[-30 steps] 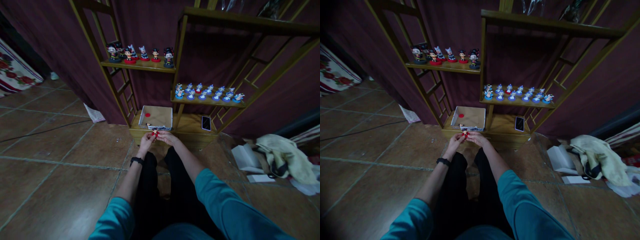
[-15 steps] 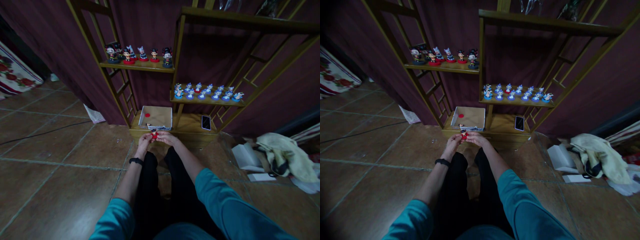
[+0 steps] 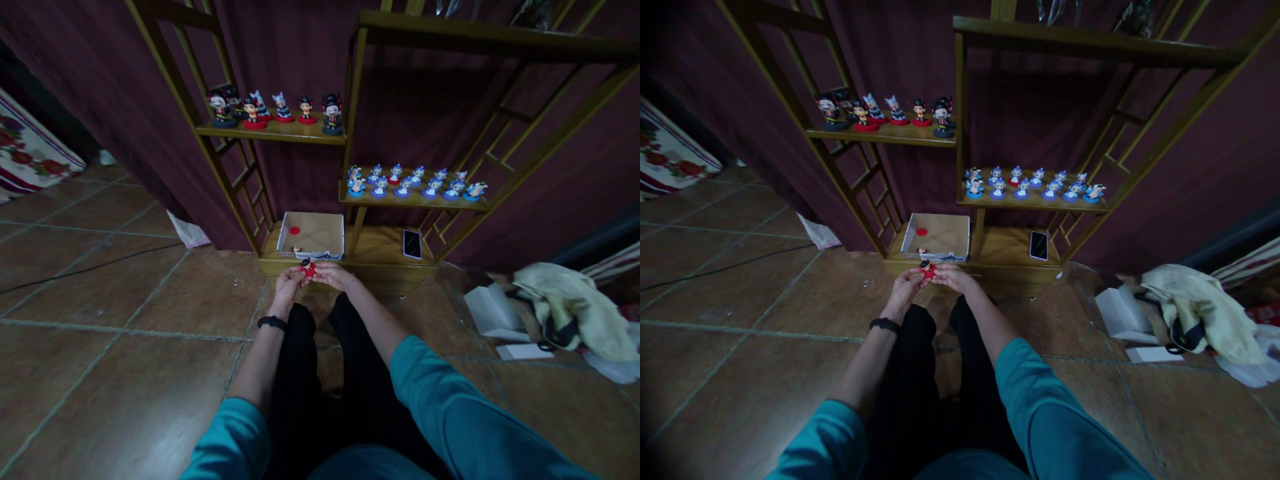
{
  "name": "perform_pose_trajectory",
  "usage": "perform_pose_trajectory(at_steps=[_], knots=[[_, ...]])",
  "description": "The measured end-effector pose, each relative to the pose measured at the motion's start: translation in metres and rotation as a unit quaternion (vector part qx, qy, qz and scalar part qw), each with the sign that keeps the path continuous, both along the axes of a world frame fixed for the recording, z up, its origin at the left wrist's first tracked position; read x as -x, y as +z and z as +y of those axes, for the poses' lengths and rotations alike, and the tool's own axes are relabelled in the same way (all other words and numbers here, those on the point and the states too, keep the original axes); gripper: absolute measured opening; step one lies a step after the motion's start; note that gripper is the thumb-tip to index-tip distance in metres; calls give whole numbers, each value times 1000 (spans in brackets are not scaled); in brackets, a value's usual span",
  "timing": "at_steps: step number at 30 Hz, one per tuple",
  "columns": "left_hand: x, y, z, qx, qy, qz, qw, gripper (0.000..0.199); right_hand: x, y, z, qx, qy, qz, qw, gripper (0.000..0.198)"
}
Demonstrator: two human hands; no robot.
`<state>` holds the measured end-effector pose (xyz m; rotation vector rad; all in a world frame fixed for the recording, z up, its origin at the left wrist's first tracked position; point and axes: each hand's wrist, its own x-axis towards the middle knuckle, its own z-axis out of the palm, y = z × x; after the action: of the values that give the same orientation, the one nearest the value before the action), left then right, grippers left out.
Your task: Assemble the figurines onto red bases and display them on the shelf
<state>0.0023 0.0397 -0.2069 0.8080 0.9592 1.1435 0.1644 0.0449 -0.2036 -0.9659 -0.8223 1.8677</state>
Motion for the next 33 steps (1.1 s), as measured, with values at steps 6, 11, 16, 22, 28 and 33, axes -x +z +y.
perform_pose_trajectory(at_steps=[6,11,16,22,28,33], knots=[[0,-1,1,-10,-15,-2,1000,35,-1,-4,2,4,-12,-1,1000,21],[0,0,0,-1,-26,11,1000,29,-2,-6,3,11,-15,-1,1000,21],[1,0,0,8,-16,37,999,24,-3,-6,3,21,-15,-9,1000,20],[0,0,-1,28,-12,52,998,18,-3,-7,4,23,-11,-10,1000,12],[1,1,-2,35,-21,25,999,19,-3,-3,3,19,-11,-17,1000,11],[3,0,-1,45,-15,8,999,20,-2,-1,1,13,0,-11,1000,11]])
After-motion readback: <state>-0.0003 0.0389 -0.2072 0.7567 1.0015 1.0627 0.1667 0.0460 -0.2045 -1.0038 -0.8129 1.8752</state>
